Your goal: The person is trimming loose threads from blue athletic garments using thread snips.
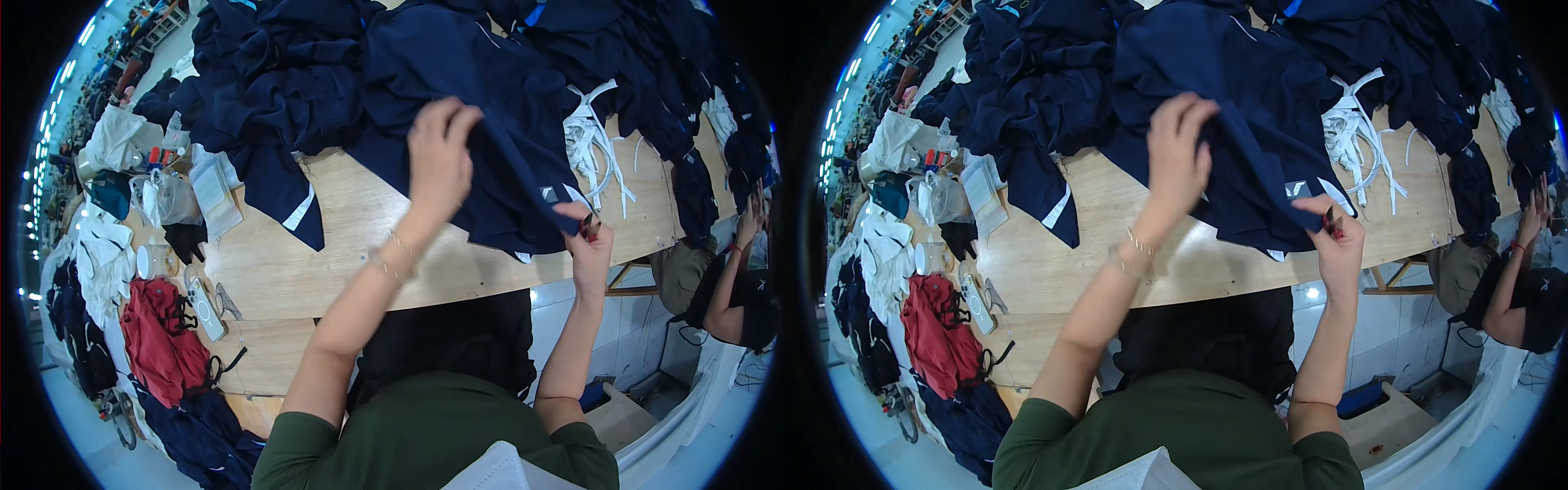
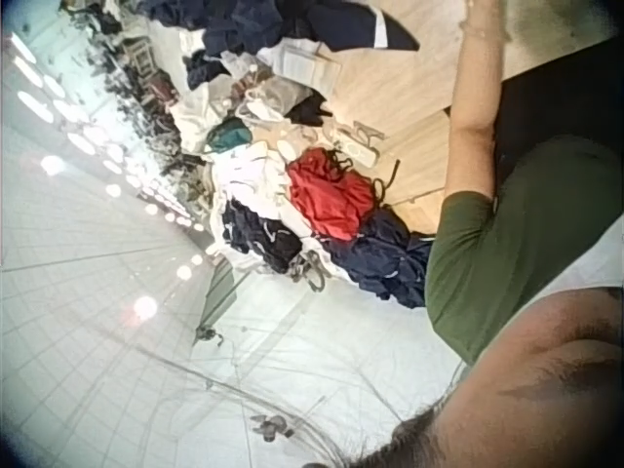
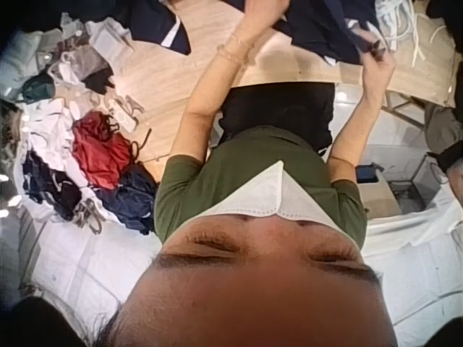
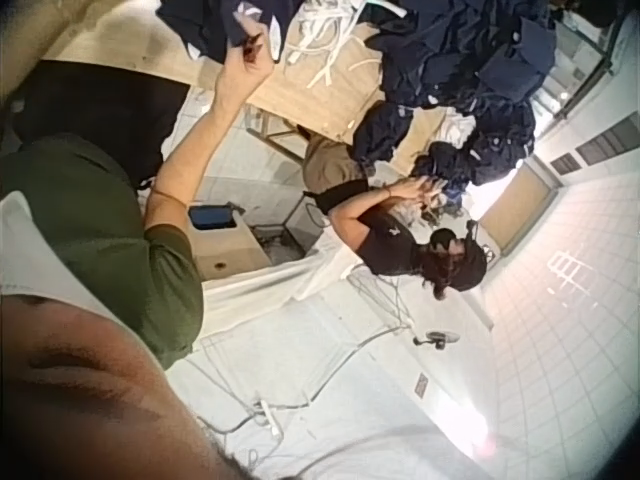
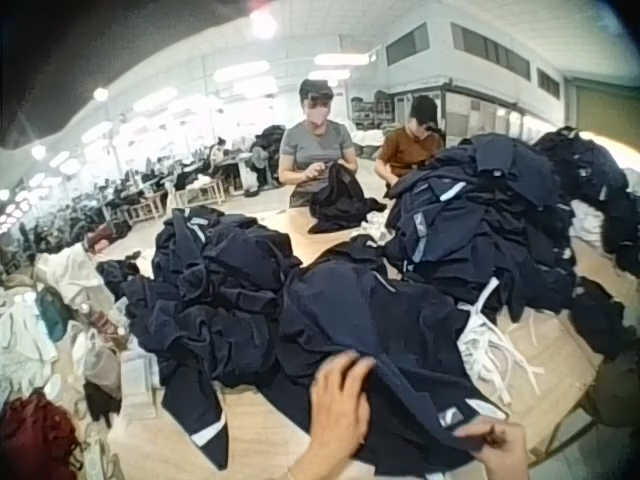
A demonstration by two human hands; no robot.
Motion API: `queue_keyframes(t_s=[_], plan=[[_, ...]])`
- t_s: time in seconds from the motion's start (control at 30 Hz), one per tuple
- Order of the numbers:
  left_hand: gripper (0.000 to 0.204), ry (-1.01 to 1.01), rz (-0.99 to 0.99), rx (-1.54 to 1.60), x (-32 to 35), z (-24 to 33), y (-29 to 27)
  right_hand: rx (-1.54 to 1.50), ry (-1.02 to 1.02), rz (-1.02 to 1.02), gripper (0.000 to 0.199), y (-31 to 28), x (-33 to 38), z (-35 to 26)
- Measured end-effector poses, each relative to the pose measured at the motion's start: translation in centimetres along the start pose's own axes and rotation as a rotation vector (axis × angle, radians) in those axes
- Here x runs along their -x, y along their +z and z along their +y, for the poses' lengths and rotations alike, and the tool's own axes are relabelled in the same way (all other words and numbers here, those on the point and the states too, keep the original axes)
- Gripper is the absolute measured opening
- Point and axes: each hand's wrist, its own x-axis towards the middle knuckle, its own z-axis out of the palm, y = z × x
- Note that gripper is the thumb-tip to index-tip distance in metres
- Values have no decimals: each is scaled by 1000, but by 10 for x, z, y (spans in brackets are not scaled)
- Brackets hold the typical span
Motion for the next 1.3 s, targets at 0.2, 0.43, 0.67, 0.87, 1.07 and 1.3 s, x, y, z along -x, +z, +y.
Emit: queue_keyframes(t_s=[0.2,0.43,0.67,0.87,1.07,1.3], plan=[[40,-41,73,-486,-41,-90,-27,75,-118,-351,43,-53,18,-27],[45,41,54,-310,-5,-81,-69,204,107,-82,39,-98,29,-12],[45,-232,92,107,5,-46,-87,135,-1,-141,36,-72,13,-15],[41,-187,-309,571,17,88,-96,-218,42,-361,81,13,3,-50],[39,13,-243,922,0,115,-123,-424,-363,107,37,-13,-8,-84],[24,-329,-123,1097,32,72,-133,306,-664,746,33,-161,-68,-179]])
